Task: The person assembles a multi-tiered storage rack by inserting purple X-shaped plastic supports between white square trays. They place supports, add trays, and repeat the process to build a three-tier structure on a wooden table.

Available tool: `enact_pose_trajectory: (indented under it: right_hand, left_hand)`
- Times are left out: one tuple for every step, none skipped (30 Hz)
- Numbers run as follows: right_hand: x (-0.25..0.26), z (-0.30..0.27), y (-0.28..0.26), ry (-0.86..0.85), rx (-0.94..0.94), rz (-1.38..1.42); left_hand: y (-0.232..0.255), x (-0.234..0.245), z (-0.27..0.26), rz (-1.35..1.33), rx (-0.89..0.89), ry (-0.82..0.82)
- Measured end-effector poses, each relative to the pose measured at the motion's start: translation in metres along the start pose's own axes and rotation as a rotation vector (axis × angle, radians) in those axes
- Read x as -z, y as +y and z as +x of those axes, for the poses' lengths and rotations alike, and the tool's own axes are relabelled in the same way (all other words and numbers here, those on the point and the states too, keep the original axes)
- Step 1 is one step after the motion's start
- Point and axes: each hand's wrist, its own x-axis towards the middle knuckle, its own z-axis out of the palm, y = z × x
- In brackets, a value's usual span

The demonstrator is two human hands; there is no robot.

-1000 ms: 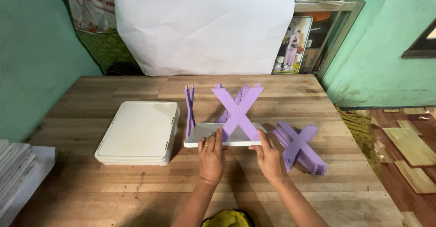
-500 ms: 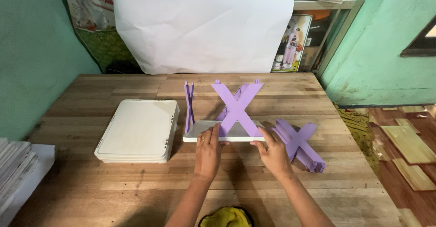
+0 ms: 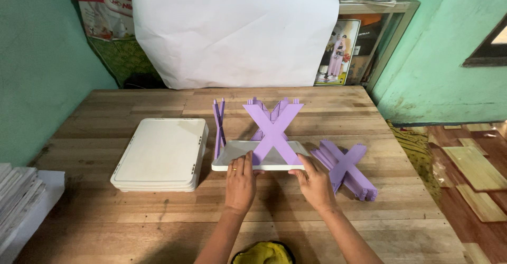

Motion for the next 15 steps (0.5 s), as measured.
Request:
enact_pose_trajectory:
  right_hand:
    - [-0.001, -0.001, 0.0, -0.014, -0.03, 0.009]
    - [-0.003, -0.003, 0.001, -0.027, -0.06, 0.019]
    - [-0.005, -0.004, 0.003, -0.041, -0.088, 0.027]
    - [-0.006, -0.008, 0.004, -0.082, -0.104, 0.0]
    - [-0.009, -0.012, 0.006, -0.124, -0.118, -0.028]
    - [-0.012, -0.017, 0.008, -0.165, -0.133, -0.056]
    - [-0.015, -0.022, 0.01, -0.14, -0.079, -0.07]
    - [-0.019, -0.027, 0.013, -0.114, -0.026, -0.083]
    - [-0.023, -0.032, 0.015, -0.09, 0.028, -0.096]
    - [-0.029, -0.036, 0.016, -0.155, 0.026, -0.108]
    - [-0.035, -0.04, 0.017, -0.221, 0.025, -0.12]
    - [-0.04, -0.044, 0.018, -0.286, 0.024, -0.132]
    - [-0.041, -0.049, 0.019, -0.319, 0.004, -0.141]
    - [-0.042, -0.053, 0.018, -0.352, -0.016, -0.149]
    - [-0.043, -0.055, 0.018, -0.384, -0.037, -0.158]
  left_hand:
    - [0.0, 0.0, -0.003, -0.018, 0.02, -0.024]
    - [-0.001, -0.001, -0.007, -0.036, 0.04, -0.049]
    - [-0.002, -0.002, -0.011, -0.054, 0.059, -0.072]
    - [-0.005, -0.004, -0.016, -0.064, 0.063, -0.081]
    - [-0.008, -0.006, -0.024, -0.073, 0.068, -0.09]
    - [-0.012, -0.009, -0.032, -0.083, 0.073, -0.099]
    - [-0.016, -0.013, -0.041, -0.058, 0.069, -0.104]
    - [-0.02, -0.018, -0.049, -0.033, 0.066, -0.109]
    - [-0.024, -0.023, -0.056, -0.007, 0.064, -0.115]
    - [-0.028, -0.029, -0.063, 0.016, 0.054, -0.128]
    - [-0.032, -0.034, -0.068, 0.04, 0.044, -0.142]
    - [-0.036, -0.037, -0.073, 0.063, 0.034, -0.155]
    - [-0.038, -0.039, -0.078, 0.036, 0.067, -0.19]
    - [-0.04, -0.039, -0.082, 0.009, 0.101, -0.226]
    - [-0.041, -0.039, -0.085, -0.018, 0.134, -0.261]
